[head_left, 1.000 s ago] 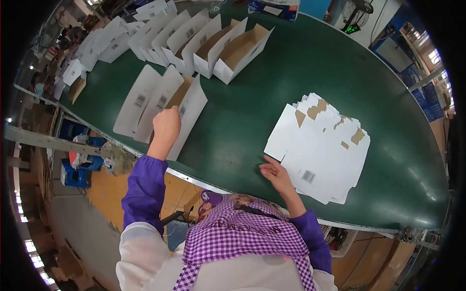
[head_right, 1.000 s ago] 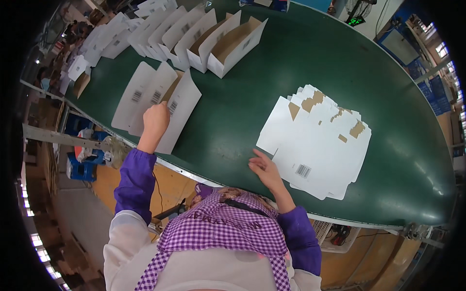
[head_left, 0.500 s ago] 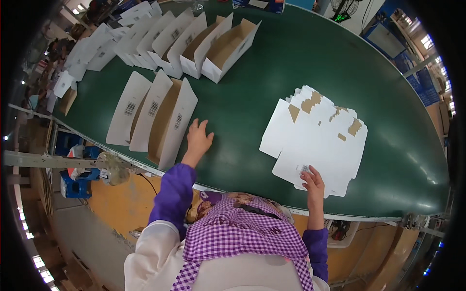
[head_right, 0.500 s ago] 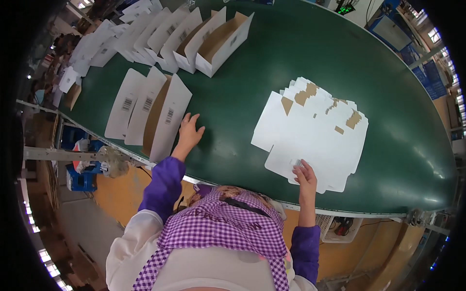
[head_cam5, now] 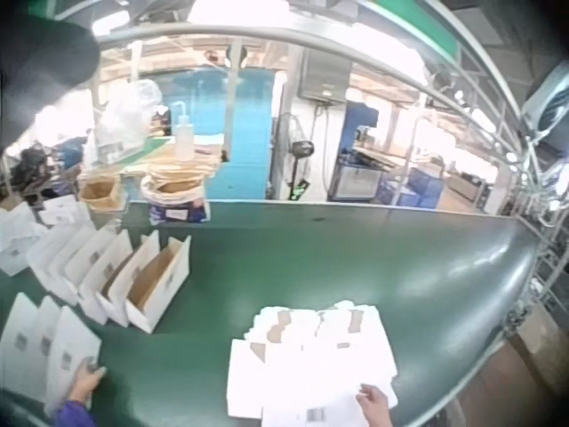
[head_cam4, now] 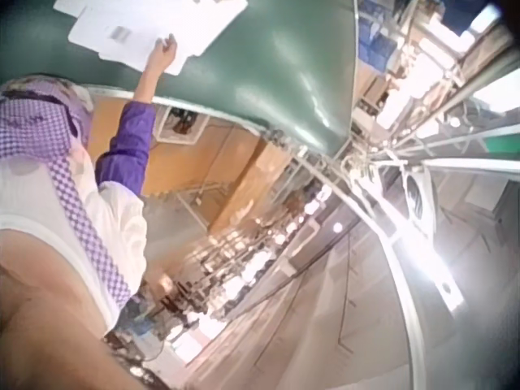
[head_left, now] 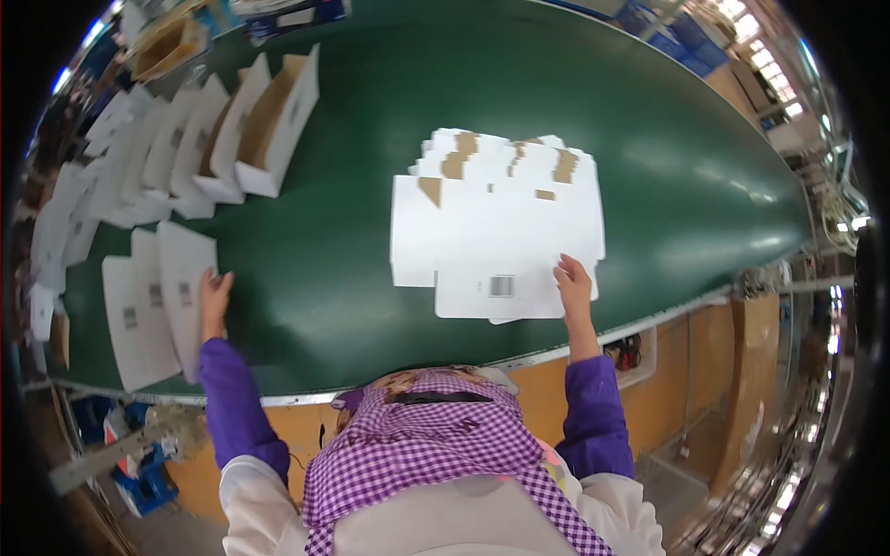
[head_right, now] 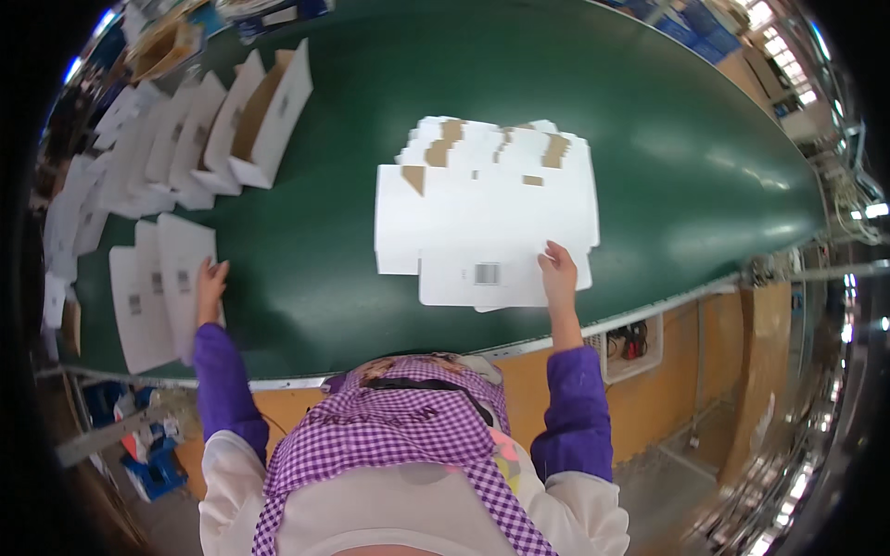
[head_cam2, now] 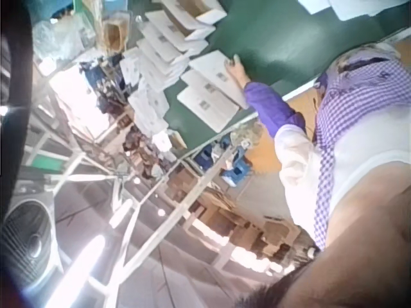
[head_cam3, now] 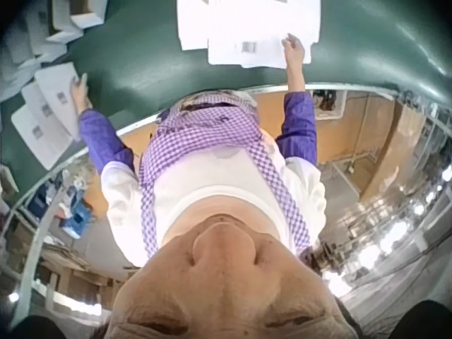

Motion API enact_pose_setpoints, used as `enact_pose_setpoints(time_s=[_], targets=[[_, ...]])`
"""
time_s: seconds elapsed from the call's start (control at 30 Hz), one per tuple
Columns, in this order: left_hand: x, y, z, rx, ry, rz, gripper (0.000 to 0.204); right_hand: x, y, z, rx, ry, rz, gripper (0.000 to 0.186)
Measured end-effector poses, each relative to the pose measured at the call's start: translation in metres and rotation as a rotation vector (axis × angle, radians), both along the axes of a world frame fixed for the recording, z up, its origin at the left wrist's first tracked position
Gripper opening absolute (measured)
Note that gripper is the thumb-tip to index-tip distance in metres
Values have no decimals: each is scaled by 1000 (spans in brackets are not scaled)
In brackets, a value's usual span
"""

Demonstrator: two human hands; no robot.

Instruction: The person folds flat cardboard templates into boxes by hand on a conveyor belt assembly line.

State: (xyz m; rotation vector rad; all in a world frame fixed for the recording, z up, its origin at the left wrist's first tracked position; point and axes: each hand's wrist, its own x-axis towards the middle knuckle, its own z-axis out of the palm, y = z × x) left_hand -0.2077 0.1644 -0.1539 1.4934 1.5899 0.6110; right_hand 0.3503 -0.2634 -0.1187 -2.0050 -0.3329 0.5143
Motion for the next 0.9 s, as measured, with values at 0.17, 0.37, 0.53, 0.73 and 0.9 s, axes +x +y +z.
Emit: enact_pose_setpoints(time_s=[0.17, 0.37, 0.53, 0.73, 0.9], targets=[[1, 15, 27, -214, -88, 71, 64, 47, -8, -30, -172, -261, -63, 44], [70, -15, -20, -30, -173, -67, 35, 49, 34, -39, -421, -349, -105, 45], [243, -104, 5, -299, -238, -443, 51, 50, 38, -32, -618, -209, -267, 36], [313, -123, 0, -188, -259, -338, 61, 36, 33, -28, -84, -50, -222, 26], [319, -120, 21, -63, -168, -192, 71, -6, 22, 19, 361, 301, 26, 20]])
